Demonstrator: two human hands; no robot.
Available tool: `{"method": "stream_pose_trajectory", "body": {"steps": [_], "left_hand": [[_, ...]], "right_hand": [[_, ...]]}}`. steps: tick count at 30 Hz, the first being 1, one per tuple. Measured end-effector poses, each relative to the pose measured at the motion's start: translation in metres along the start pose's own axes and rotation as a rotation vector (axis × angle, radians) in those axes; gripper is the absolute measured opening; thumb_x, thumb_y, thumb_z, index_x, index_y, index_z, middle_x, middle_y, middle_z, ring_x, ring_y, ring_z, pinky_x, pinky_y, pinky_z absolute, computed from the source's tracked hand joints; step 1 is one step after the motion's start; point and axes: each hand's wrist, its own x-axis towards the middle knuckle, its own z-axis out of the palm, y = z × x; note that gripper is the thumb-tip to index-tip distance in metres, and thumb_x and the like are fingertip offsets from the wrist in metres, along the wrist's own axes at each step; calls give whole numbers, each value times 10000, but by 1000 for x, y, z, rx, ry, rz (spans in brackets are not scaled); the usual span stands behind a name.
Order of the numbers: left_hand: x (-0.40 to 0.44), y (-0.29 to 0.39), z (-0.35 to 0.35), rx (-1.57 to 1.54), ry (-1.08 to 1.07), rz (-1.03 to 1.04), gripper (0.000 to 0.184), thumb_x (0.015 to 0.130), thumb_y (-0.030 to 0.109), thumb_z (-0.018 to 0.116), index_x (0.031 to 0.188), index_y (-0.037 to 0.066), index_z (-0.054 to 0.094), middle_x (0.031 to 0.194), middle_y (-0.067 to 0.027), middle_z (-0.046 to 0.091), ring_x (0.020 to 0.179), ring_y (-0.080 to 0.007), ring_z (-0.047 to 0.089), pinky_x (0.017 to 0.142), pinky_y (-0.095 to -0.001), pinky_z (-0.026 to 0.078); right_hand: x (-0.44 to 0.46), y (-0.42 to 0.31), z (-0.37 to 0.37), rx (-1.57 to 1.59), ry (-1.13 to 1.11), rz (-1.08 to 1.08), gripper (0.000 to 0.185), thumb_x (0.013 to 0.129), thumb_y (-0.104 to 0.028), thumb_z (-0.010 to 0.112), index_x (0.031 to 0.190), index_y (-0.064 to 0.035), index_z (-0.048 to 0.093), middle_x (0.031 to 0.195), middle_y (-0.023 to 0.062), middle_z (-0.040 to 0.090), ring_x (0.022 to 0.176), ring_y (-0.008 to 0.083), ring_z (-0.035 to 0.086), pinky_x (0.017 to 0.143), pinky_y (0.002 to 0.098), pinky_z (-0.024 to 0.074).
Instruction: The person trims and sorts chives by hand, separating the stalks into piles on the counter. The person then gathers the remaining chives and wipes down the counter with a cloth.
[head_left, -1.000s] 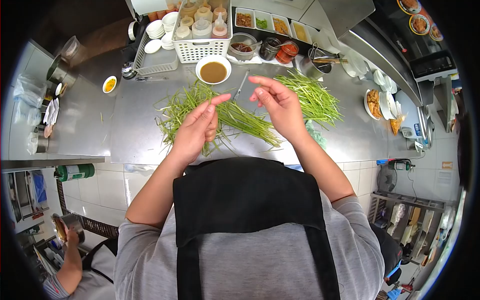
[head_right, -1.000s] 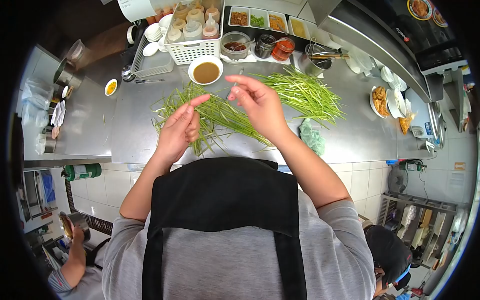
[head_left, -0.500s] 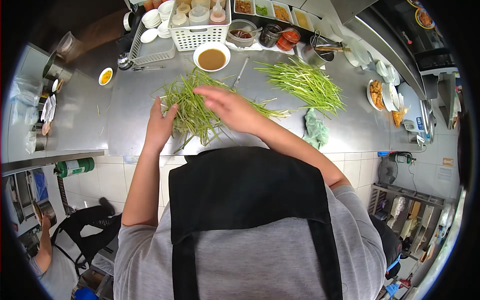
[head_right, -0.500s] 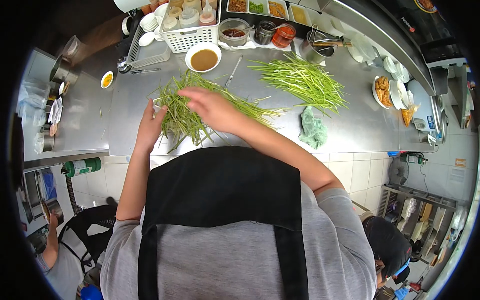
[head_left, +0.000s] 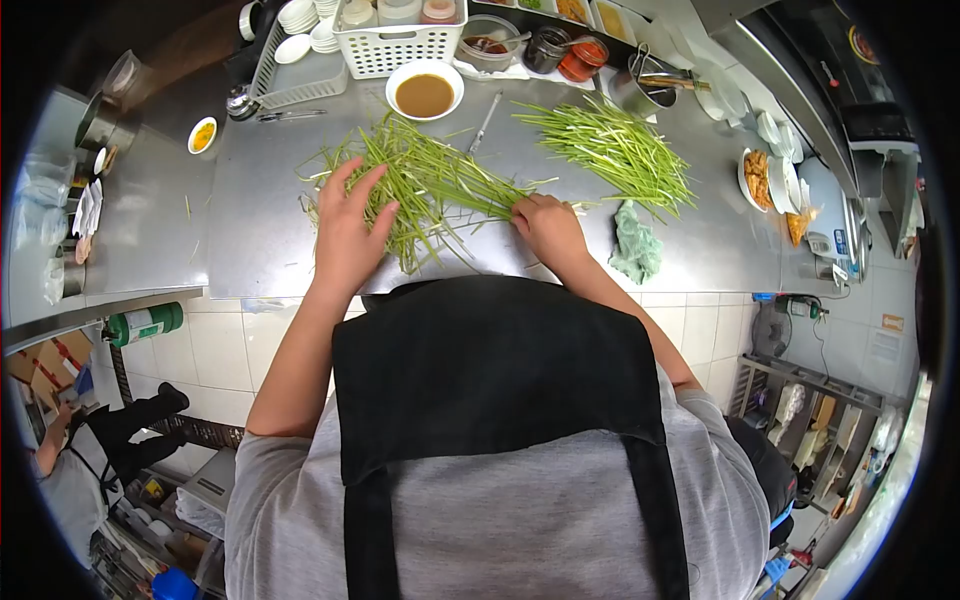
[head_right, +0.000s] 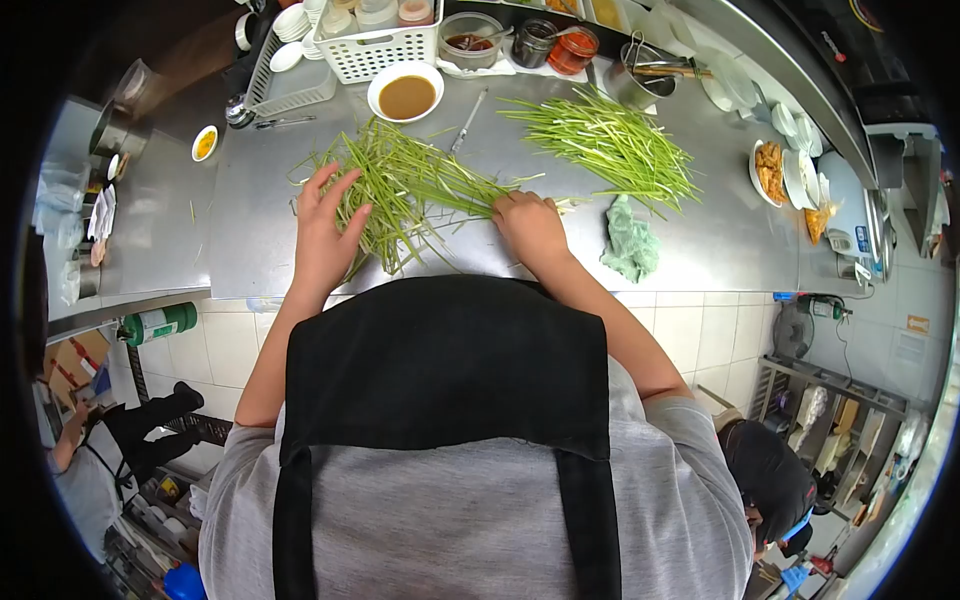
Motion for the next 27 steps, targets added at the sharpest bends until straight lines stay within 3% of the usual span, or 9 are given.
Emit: {"method": "stream_pose_trajectory", "body": {"steps": [4, 6, 7, 9, 13, 16, 18, 22, 27], "left_hand": [[17, 0, 7, -88, -40, 18, 324, 823, 105, 674, 1141, 73, 619, 1189, -124, 541, 1034, -253, 548, 870, -355, 454], [22, -7, 8, -191, -76, -178, 212, 821, 108, 680, 1025, 50, 668, 948, -89, 639, 759, -174, 596, 678, -304, 483], [22, -10, 10, -193, -80, -174, 212, 821, 108, 680, 1025, 50, 668, 948, -89, 639, 759, -174, 596, 678, -304, 483], [20, -13, 13, -292, -144, -254, 151, 836, 132, 674, 949, 33, 689, 760, -49, 656, 607, -110, 563, 585, -259, 464], [15, 1, 10, -184, -331, -268, 153, 852, 173, 669, 890, 29, 702, 696, -27, 661, 573, -82, 543, 591, -235, 456], [13, 13, 16, -373, -546, -282, 197, 879, 196, 647, 978, 31, 690, 814, -31, 687, 649, -65, 558, 626, -229, 460], [14, 31, 21, -890, -667, -436, 243, 901, 207, 628, 1070, 35, 662, 939, -46, 687, 736, -75, 580, 690, -225, 469], [16, 48, 44, -1222, -569, -611, 267, 927, 201, 598, 1127, 25, 625, 986, -40, 666, 798, -73, 582, 733, -212, 470], [21, 53, 46, -1378, -461, -664, 226, 934, 167, 588, 1093, 12, 624, 904, -15, 644, 781, -62, 580, 709, -187, 470]], "right_hand": [[3, 5, -19, 165, 95, 44, 102, 824, -171, 625, 853, -91, 682, 831, 79, 639, 845, 271, 608, 731, 435, 473], [2, 3, -38, 228, 157, 55, 96, 817, -150, 631, 856, -78, 682, 826, 89, 642, 833, 281, 606, 736, 422, 476], [2, 2, -48, 292, 214, 56, 93, 811, -129, 638, 860, -64, 683, 821, 98, 645, 821, 290, 604, 741, 408, 479], [2, -5, -66, 352, 221, 89, 92, 821, -96, 635, 872, -35, 681, 802, 119, 642, 767, 311, 603, 710, 374, 484], [4, -13, -85, 531, 267, 184, 112, 866, -111, 622, 909, -23, 675, 805, 134, 654, 677, 265, 608, 622, 332, 476], [6, -24, -96, 778, 86, 376, 123, 868, -113, 627, 924, -14, 671, 791, 115, 666, 679, 210, 603, 627, 313, 472], [9, -27, -90, 894, -61, 334, 147, 875, -127, 624, 945, -5, 668, 753, 86, 658, 684, 150, 586, 637, 288, 468], [15, -41, -84, 697, -58, 192, 162, 880, -143, 623, 953, -6, 668, 746, 67, 649, 695, 116, 578, 656, 270, 469], [20, -36, -81, 1137, -118, 326, 154, 915, -147, 600, 932, -2, 650, 794, -5, 629, 693, 69, 543, 649, 222, 445]]}}
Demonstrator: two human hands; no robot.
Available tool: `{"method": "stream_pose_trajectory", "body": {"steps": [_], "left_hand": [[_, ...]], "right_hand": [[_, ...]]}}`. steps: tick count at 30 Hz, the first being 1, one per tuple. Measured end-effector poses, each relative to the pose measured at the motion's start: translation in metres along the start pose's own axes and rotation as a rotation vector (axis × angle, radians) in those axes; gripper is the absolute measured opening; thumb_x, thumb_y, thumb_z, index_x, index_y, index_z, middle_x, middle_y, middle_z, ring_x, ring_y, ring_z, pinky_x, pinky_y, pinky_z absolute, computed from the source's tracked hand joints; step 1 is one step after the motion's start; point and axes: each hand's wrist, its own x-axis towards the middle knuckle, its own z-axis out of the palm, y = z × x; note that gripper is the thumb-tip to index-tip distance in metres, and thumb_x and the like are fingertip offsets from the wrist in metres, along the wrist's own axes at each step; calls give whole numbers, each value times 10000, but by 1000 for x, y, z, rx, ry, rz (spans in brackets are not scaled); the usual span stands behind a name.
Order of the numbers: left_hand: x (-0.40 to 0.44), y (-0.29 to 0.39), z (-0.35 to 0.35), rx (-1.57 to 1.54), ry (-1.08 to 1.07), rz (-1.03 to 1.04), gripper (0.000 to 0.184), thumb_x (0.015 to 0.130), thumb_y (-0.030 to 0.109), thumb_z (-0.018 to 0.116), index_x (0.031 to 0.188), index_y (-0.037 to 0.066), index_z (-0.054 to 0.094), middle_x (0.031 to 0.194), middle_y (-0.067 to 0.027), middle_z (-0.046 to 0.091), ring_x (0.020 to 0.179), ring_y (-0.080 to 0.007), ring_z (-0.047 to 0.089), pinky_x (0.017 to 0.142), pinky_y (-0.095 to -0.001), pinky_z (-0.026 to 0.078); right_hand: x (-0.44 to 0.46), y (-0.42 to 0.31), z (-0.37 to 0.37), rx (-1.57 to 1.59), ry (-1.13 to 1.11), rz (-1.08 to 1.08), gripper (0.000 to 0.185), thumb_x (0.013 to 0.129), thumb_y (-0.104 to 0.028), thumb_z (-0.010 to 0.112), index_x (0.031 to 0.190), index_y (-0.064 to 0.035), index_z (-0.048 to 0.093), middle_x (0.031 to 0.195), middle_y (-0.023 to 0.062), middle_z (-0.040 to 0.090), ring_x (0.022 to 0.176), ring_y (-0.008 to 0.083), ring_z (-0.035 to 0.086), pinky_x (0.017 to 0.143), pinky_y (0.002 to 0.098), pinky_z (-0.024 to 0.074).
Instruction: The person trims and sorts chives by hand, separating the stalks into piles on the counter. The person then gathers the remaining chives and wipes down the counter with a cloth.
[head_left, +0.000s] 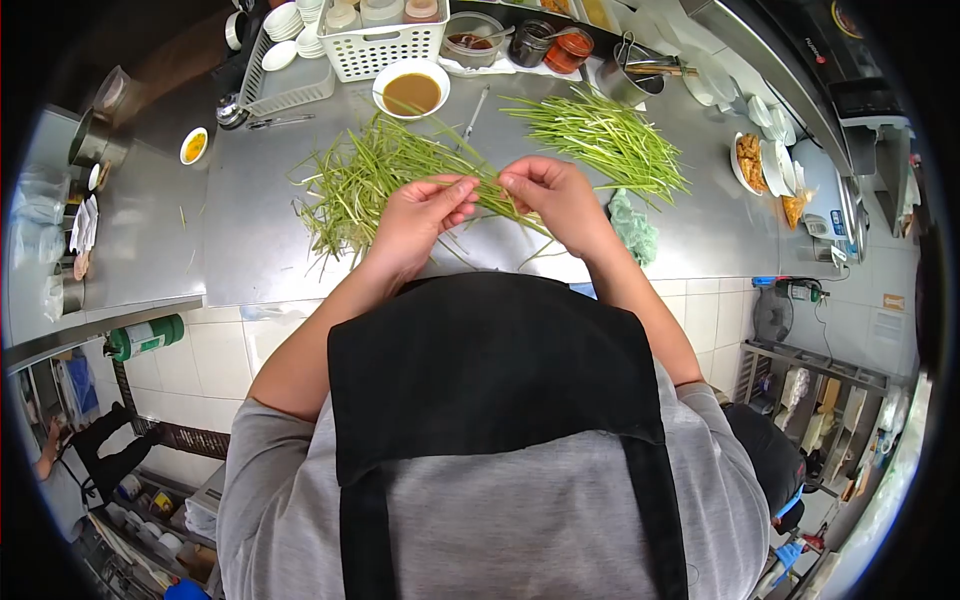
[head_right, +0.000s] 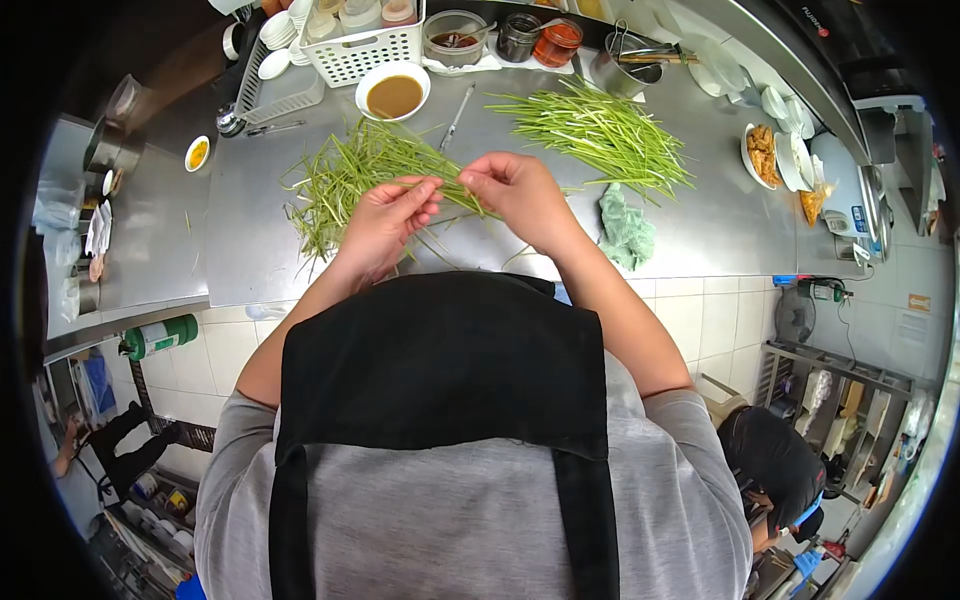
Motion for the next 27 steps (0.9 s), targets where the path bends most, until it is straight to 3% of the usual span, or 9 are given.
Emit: {"method": "stream_pose_trajectory", "body": {"steps": [8, 19, 21, 22, 24, 25, 27], "left_hand": [[4, -25, -26, 10, 121, -97, 192, 926, 158, 598, 1050, 16, 638, 897, -25, 649, 788, -69, 589, 718, -191, 486], [7, -45, -44, 47, 159, -169, 170, 919, 156, 610, 1000, 10, 640, 897, -27, 648, 776, -70, 586, 708, -197, 502], [7, -46, -50, 439, 155, -87, 261, 879, 128, 643, 1105, 2, 608, 887, -44, 649, 761, -104, 594, 708, -241, 511], [4, -44, -47, 438, 156, -84, 261, 879, 128, 643, 1105, 2, 608, 887, -44, 649, 761, -104, 594, 708, -241, 511], [-6, -38, -40, 1070, 162, 256, 452, 821, 122, 665, 1242, 21, 533, 839, -72, 652, 744, -197, 618, 716, -305, 515], [-7, -37, -39, 1068, 167, 257, 452, 821, 122, 665, 1242, 21, 533, 839, -72, 652, 744, -197, 618, 716, -305, 515], [-8, -36, -37, 1424, 144, 646, 606, 783, 151, 678, 1342, 79, 456, 980, -150, 640, 796, -308, 634, 747, -388, 510]], "right_hand": [[-5, 9, -30, 259, 204, 29, 140, 937, -137, 566, 957, -18, 636, 811, 2, 626, 691, 62, 537, 657, 211, 459], [-14, 0, -67, 382, 444, -191, 132, 945, -143, 555, 964, -29, 617, 848, 29, 641, 751, 90, 579, 702, 244, 482], [-16, -5, -75, 376, 511, -214, 132, 950, -142, 543, 967, -28, 608, 853, 25, 636, 768, 93, 585, 709, 247, 485], [-17, -6, -79, 375, 509, -217, 132, 950, -142, 543, 967, -28, 608, 853, 25, 636, 768, 93, 585, 709, 247, 485], [-19, -9, -83, 342, 465, -201, 130, 951, -144, 542, 963, -32, 607, 851, 23, 631, 777, 94, 585, 713, 250, 485], [-19, -11, -81, 321, 439, -178, 130, 949, -142, 545, 957, -31, 611, 840, 22, 628, 767, 92, 584, 714, 245, 483], [-16, -10, -74, 237, 375, -174, 133, 949, -142, 546, 956, -28, 614, 836, 21, 627, 761, 91, 583, 709, 241, 481]]}}
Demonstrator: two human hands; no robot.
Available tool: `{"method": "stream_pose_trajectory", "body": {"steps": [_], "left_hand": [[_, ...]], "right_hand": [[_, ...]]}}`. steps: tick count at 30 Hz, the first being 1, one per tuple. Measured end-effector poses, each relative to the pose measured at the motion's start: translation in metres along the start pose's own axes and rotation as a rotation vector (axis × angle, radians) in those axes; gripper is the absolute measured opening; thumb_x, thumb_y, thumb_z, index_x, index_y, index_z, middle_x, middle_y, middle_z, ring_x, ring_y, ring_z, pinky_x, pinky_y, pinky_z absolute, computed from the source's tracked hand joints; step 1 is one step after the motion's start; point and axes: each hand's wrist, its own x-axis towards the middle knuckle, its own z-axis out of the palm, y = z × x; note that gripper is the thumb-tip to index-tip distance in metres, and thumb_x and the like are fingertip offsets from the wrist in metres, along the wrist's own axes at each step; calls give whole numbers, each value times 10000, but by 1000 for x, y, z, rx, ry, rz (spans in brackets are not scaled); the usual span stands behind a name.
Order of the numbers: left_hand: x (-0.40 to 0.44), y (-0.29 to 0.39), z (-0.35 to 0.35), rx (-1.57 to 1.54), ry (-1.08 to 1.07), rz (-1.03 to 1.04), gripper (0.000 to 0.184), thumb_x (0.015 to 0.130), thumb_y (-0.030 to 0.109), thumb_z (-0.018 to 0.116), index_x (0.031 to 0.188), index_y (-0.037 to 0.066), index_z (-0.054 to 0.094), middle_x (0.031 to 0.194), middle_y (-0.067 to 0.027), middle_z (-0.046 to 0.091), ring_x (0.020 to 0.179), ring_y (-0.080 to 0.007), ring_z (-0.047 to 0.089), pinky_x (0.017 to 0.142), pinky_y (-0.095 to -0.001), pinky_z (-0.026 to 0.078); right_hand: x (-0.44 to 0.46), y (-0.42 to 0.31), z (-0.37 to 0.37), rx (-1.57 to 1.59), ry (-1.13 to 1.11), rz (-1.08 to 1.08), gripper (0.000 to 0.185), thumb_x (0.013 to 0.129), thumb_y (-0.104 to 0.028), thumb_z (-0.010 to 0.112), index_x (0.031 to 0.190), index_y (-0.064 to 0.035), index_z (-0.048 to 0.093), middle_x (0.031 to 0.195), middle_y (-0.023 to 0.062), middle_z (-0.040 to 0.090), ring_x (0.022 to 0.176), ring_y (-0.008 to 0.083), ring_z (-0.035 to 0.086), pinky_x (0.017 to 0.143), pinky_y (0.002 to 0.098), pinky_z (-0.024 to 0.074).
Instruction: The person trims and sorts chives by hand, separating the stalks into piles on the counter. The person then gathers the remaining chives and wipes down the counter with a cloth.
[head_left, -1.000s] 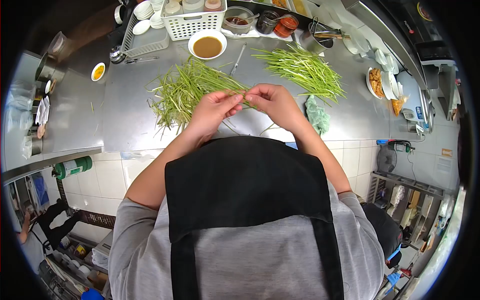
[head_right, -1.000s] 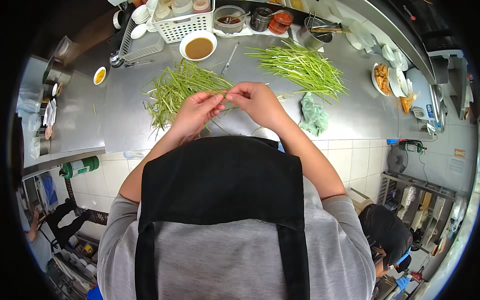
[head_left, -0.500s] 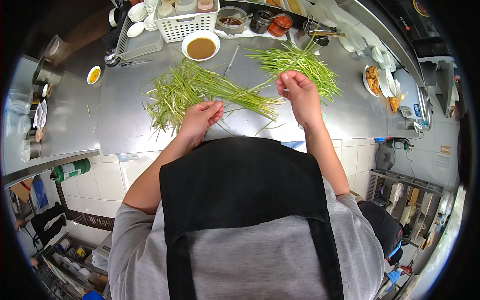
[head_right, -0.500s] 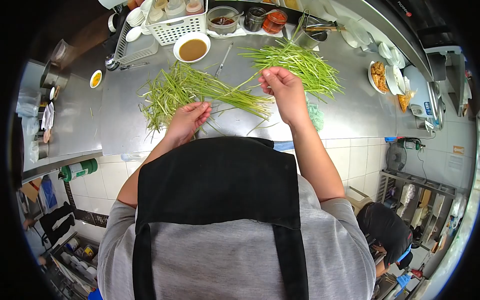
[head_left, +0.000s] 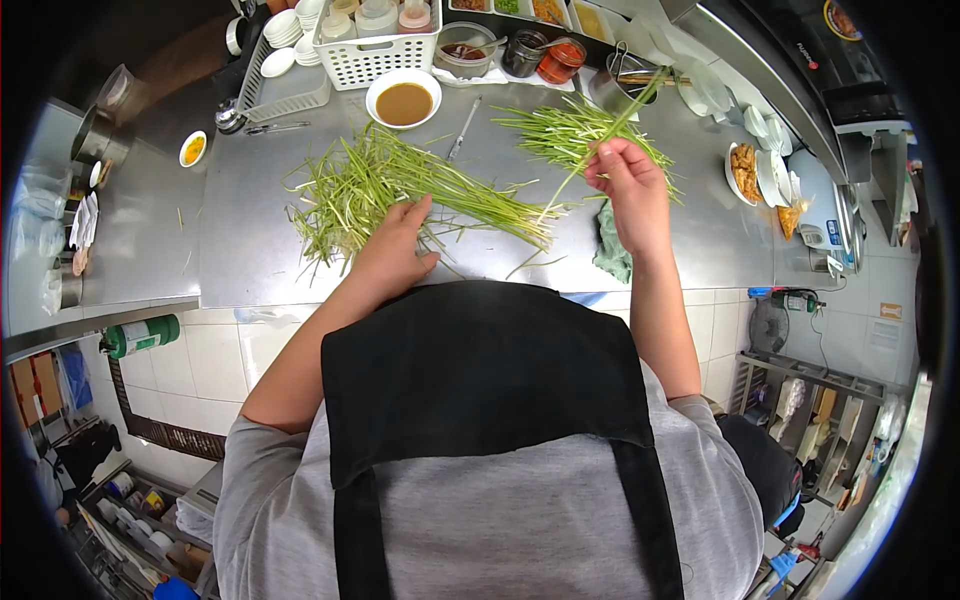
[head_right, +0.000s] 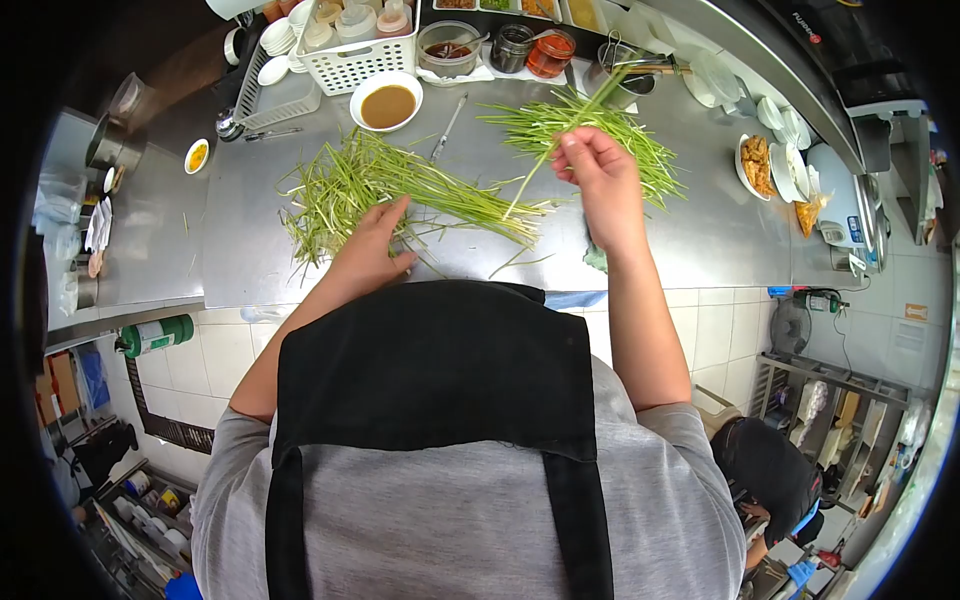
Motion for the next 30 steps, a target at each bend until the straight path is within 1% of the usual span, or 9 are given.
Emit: {"method": "stream_pose_trajectory", "body": {"steps": [1, 3, 7, 10, 12, 13, 15, 19, 30], "left_hand": [[5, 9, -11, 1, 5, -4, 606, 783, 151, 678, 1342, 79, 456, 980, -150, 640, 796, -308, 634, 747, -388, 510], [20, 28, -41, 73, -446, -328, 612, 786, 166, 670, 1357, 114, 456, 1166, -194, 580, 947, -359, 614, 818, -418, 497], [30, 38, -67, 82, -536, -359, 613, 801, 202, 665, 1372, 155, 446, 1274, -191, 528, 1069, -357, 575, 881, -414, 485], [20, 27, -62, 165, -216, -47, 562, 859, 277, 629, 1367, 121, 446, 1238, -164, 572, 1110, -319, 570, 909, -389, 477], [23, 29, -68, -420, -322, -255, 537, 885, 380, 614, 1301, 55, 514, 1173, -143, 621, 1061, -272, 604, 855, -353, 490], [24, 28, -69, -421, -313, -260, 537, 885, 380, 614, 1301, 55, 514, 1173, -143, 621, 1061, -272, 604, 855, -353, 490], [26, 25, -71, -1061, -290, -422, 514, 945, 333, 551, 1333, 8, 457, 1211, -92, 582, 1104, -183, 571, 905, -325, 474], [24, 16, -61, -1586, -66, -627, 347, 960, 264, 537, 1223, 40, 557, 1074, -46, 619, 949, -130, 597, 805, -270, 495], [34, -35, -80, -1572, 454, -739, 202, 924, 211, 601, 1069, 71, 618, 980, -12, 649, 833, -79, 608, 716, -187, 507]], "right_hand": [[0, 1, 5, -78, -66, -2, 136, 948, -141, 548, 955, -25, 618, 831, 21, 626, 755, 90, 582, 705, 236, 479], [1, 0, 20, -122, -122, -10, 143, 945, -141, 551, 952, -17, 620, 822, 15, 623, 741, 83, 572, 702, 228, 479], [4, -3, 55, -219, -339, 22, 149, 948, -156, 548, 935, -18, 599, 811, -7, 599, 746, 63, 559, 709, 221, 479], [11, 2, 77, -223, -565, 54, 156, 953, -172, 531, 920, -23, 567, 767, -14, 564, 701, 66, 557, 665, 226, 481], [16, 6, 91, -225, -637, 107, 159, 954, -172, 523, 920, -24, 568, 765, -12, 564, 687, 67, 556, 648, 228, 480], [18, 8, 98, -226, -702, 163, 162, 954, -173, 515, 920, -25, 570, 762, -10, 563, 673, 69, 555, 631, 230, 479], [19, 13, 112, -226, -775, 185, 166, 953, -177, 503, 927, -28, 569, 753, -7, 559, 653, 67, 552, 606, 234, 477], [15, 15, 134, -227, -906, 277, 168, 953, -185, 494, 960, -30, 561, 753, 7, 581, 628, 65, 550, 586, 231, 479], [3, 17, 112, -269, -853, 304, 81, 944, -98, 515, 948, -18, 527, 728, 25, 591, 594, 72, 511, 558, 211, 411]]}}
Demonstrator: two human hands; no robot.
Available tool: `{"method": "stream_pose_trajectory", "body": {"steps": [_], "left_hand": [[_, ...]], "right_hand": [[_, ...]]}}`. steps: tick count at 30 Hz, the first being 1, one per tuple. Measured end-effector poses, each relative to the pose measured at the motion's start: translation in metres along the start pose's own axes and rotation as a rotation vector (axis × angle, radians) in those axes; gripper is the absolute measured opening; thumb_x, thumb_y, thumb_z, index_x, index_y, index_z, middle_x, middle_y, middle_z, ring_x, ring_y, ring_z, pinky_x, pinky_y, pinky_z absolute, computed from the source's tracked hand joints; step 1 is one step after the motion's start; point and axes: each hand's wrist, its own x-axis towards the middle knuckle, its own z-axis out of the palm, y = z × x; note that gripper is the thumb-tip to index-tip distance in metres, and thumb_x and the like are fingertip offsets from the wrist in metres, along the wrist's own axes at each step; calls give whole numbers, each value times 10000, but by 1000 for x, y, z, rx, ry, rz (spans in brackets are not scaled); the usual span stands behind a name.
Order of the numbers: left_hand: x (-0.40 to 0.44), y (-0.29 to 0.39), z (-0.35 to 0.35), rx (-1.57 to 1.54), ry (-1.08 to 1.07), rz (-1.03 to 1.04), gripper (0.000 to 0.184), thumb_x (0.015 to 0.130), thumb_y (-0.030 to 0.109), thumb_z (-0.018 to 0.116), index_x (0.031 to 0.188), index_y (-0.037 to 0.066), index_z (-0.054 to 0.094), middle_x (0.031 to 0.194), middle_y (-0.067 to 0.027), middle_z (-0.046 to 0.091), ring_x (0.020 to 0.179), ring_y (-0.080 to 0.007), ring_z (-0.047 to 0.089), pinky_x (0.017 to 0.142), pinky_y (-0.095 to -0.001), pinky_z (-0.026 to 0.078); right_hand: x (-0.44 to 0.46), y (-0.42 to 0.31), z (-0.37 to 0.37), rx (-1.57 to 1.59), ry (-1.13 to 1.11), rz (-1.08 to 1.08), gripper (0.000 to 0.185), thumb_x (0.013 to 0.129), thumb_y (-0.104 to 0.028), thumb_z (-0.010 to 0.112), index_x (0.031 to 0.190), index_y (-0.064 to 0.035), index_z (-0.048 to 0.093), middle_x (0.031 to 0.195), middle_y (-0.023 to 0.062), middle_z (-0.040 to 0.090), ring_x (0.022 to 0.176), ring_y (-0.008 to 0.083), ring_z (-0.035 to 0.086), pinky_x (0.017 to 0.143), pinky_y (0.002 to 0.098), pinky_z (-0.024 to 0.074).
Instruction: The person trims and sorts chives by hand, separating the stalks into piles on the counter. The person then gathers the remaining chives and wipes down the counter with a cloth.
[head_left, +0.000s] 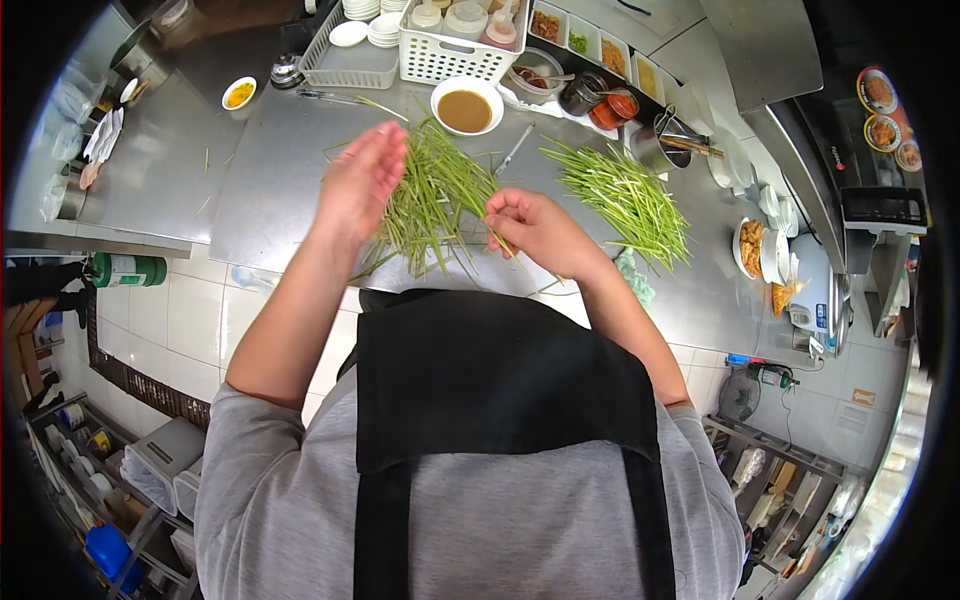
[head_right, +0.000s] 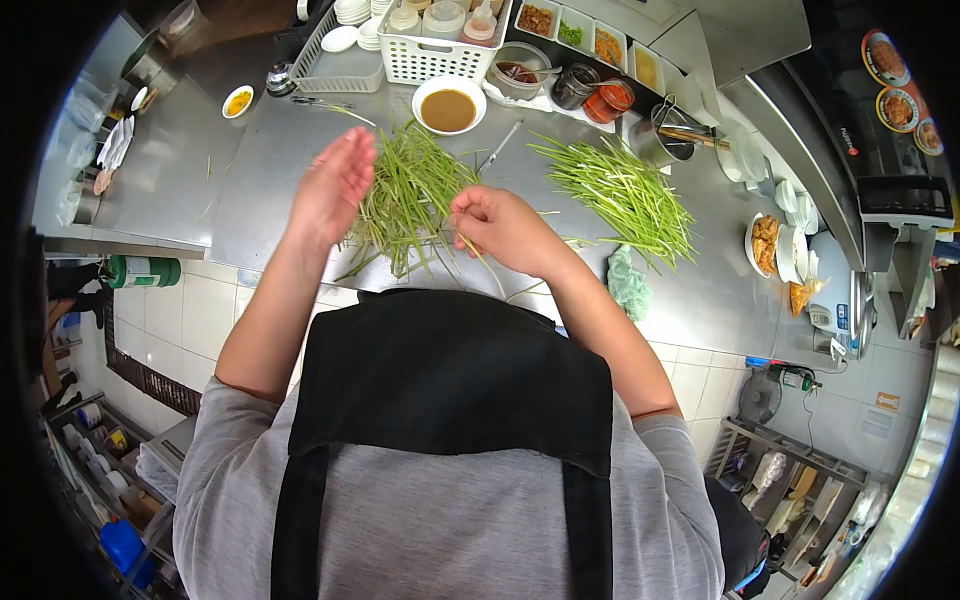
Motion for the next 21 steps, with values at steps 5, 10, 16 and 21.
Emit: {"method": "stream_pose_trajectory", "body": {"steps": [5, 10, 16, 21], "left_hand": [[8, 22, -17, 279, 151, 241, 278, 922, 209, 606, 1158, 62, 593, 1038, -43, 654, 944, -99, 598, 824, -228, 478], [-27, -1, 21, 500, -139, 15, 274, 916, 196, 613, 1142, 42, 606, 1049, -47, 651, 960, -95, 587, 831, -236, 461], [-23, -20, 31, 374, -298, -88, 191, 906, 163, 624, 1049, 39, 646, 917, -4, 641, 812, -66, 584, 740, -197, 473], [-9, 2, 14, 211, -166, 21, 158, 905, 145, 625, 1018, 38, 651, 868, 2, 630, 777, -57, 577, 706, -179, 475]], "right_hand": [[-19, 6, -11, 7, 58, 4, 73, 942, -88, 513, 942, -19, 538, 720, 15, 577, 596, 68, 499, 566, 210, 402], [-16, 8, -8, -24, 92, -40, 105, 925, -119, 543, 929, -15, 553, 697, 5, 581, 594, 67, 500, 577, 226, 423], [-14, 2, 3, -97, 92, -13, 97, 915, -115, 554, 923, -18, 559, 688, -6, 571, 609, 67, 500, 581, 234, 424], [-21, 6, -2, -100, 116, -16, 66, 911, -100, 552, 923, -35, 560, 698, -38, 534, 620, 34, 471, 563, 200, 384]]}}
